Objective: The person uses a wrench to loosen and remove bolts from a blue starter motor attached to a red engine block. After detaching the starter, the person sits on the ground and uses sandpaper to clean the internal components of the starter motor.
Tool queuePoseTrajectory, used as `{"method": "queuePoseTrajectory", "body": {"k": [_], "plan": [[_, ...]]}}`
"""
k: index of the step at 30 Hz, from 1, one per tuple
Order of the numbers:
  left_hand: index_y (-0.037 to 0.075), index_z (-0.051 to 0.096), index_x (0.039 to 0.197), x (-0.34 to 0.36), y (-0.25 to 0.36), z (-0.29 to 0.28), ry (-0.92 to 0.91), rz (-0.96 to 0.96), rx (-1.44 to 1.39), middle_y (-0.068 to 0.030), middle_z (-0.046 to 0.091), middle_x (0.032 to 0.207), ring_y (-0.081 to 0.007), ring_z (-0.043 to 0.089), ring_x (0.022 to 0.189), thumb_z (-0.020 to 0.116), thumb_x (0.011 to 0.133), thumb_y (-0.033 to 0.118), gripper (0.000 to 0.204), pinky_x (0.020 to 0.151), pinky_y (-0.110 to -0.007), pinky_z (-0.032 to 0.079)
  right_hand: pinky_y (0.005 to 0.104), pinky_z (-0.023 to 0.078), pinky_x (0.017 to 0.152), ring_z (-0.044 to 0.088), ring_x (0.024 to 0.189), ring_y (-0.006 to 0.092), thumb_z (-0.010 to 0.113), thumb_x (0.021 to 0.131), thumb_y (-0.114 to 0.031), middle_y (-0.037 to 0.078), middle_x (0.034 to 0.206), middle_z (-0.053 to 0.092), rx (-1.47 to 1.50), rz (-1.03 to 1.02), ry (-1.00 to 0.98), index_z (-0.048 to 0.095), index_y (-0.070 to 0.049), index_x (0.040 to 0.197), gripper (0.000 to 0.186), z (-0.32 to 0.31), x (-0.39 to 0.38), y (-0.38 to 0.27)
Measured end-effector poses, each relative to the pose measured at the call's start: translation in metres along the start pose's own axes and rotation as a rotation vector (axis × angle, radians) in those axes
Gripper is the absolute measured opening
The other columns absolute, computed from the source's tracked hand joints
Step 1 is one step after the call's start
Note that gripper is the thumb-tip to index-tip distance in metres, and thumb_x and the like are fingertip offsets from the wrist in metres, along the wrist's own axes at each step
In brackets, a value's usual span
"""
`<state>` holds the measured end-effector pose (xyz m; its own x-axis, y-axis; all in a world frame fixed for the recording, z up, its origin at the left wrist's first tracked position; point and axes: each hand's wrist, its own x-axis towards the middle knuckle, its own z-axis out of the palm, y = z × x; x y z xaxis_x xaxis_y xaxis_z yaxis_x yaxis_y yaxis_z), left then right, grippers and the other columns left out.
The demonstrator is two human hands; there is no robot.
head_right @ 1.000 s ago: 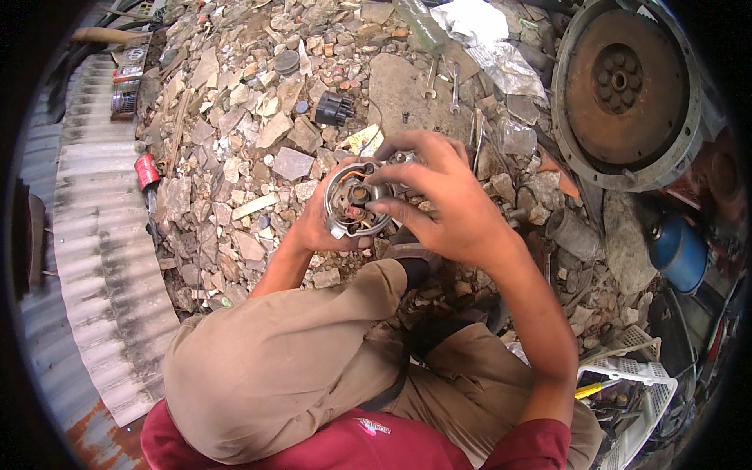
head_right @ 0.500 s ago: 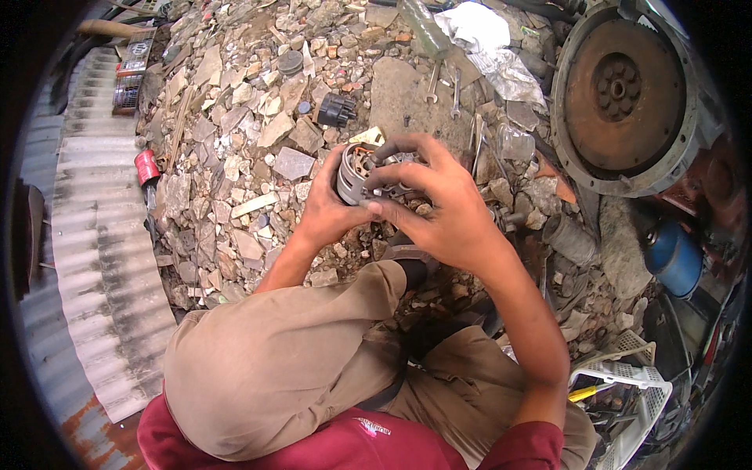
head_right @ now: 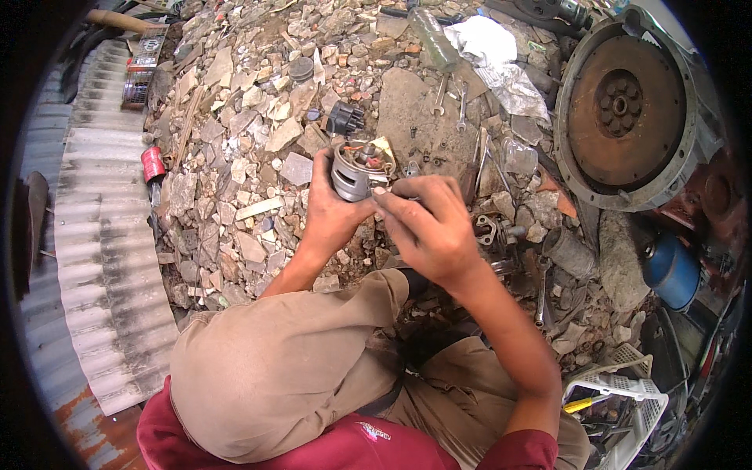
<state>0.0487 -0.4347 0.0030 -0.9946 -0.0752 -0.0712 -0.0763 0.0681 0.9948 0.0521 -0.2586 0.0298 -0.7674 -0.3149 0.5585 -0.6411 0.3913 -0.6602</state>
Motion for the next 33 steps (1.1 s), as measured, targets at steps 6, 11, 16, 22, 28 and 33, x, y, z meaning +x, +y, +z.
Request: {"method": "queuePoseTrajectory", "body": {"k": [6, 11, 16, 22, 28, 33], "plan": [[0.000, 0.034, 0.126, 0.004, -0.005, -0.001, 0.037, 0.080, -0.089, -0.0127, 0.058, 0.113, -0.0173, 0.059, 0.103, 0.086, 0.068, 0.011, 0.078, 0.089, -0.030, 0.050, 0.0350, 0.049, 0.073, 0.063, 0.082, 0.0259, 0.079, 0.071, -0.003, 0.010, 0.094, 0.066, 0.042, 0.067, 0.075, 0.070, -0.004, 0.103, 0.033, 0.006, -0.005, -0.006], [-0.002, 0.036, 0.134, 0.002, -0.004, -0.003, -0.015, 0.001, -0.003, -0.0139, 0.059, 0.116, -0.0179, 0.059, 0.106, 0.088, 0.068, 0.016, 0.086, 0.092, -0.031, 0.049, 0.0341, 0.050, 0.073, 0.064, 0.082, 0.0263, 0.076, 0.077, -0.002, 0.011, 0.091, 0.068, 0.082, 0.172, 0.141, 0.070, -0.003, 0.098, 0.022, 0.006, 0.001, -0.003], [-0.002, 0.038, 0.133, -0.001, 0.010, 0.003, -0.068, -0.058, -0.059, -0.0122, 0.061, 0.114, -0.0181, 0.062, 0.102, 0.089, 0.067, 0.016, 0.086, 0.089, -0.032, 0.051, 0.0347, 0.051, 0.071, 0.066, 0.079, 0.0265, 0.072, 0.083, -0.003, 0.013, 0.089, 0.068, 0.091, 0.335, 0.131, 0.069, 0.000, 0.095, 0.013, -0.006, 0.015, 0.000], [-0.003, 0.039, 0.134, -0.004, 0.007, 0.006, -0.167, -0.099, -0.045, -0.0111, 0.061, 0.113, -0.0177, 0.062, 0.102, 0.089, 0.067, 0.016, 0.087, 0.089, -0.031, 0.052, 0.0336, 0.051, 0.070, 0.067, 0.077, 0.0268, 0.072, 0.084, -0.006, 0.015, 0.085, 0.067, 0.126, 0.423, 0.103, 0.069, 0.003, 0.093, 0.013, -0.005, 0.017, 0.008], [-0.005, 0.038, 0.133, -0.005, 0.007, 0.009, -0.199, -0.120, -0.065, -0.0120, 0.062, 0.112, -0.0181, 0.062, 0.102, 0.089, 0.067, 0.017, 0.086, 0.088, -0.031, 0.051, 0.0333, 0.051, 0.070, 0.066, 0.076, 0.0259, 0.071, 0.084, -0.005, 0.015, 0.084, 0.067, 0.146, 0.461, 0.074, 0.068, 0.004, 0.092, 0.013, -0.003, 0.012, 0.014], [-0.004, 0.037, 0.132, -0.002, 0.006, 0.005, -0.129, -0.099, 0.009, -0.0142, 0.062, 0.112, -0.0183, 0.063, 0.101, 0.087, 0.070, 0.015, 0.082, 0.087, -0.031, 0.052, 0.0324, 0.050, 0.069, 0.065, 0.076, 0.0246, 0.071, 0.084, -0.005, 0.014, 0.083, 0.066, 0.217, 0.416, 0.051, 0.067, 0.003, 0.092, 0.012, -0.012, 0.015, 0.009]]}}
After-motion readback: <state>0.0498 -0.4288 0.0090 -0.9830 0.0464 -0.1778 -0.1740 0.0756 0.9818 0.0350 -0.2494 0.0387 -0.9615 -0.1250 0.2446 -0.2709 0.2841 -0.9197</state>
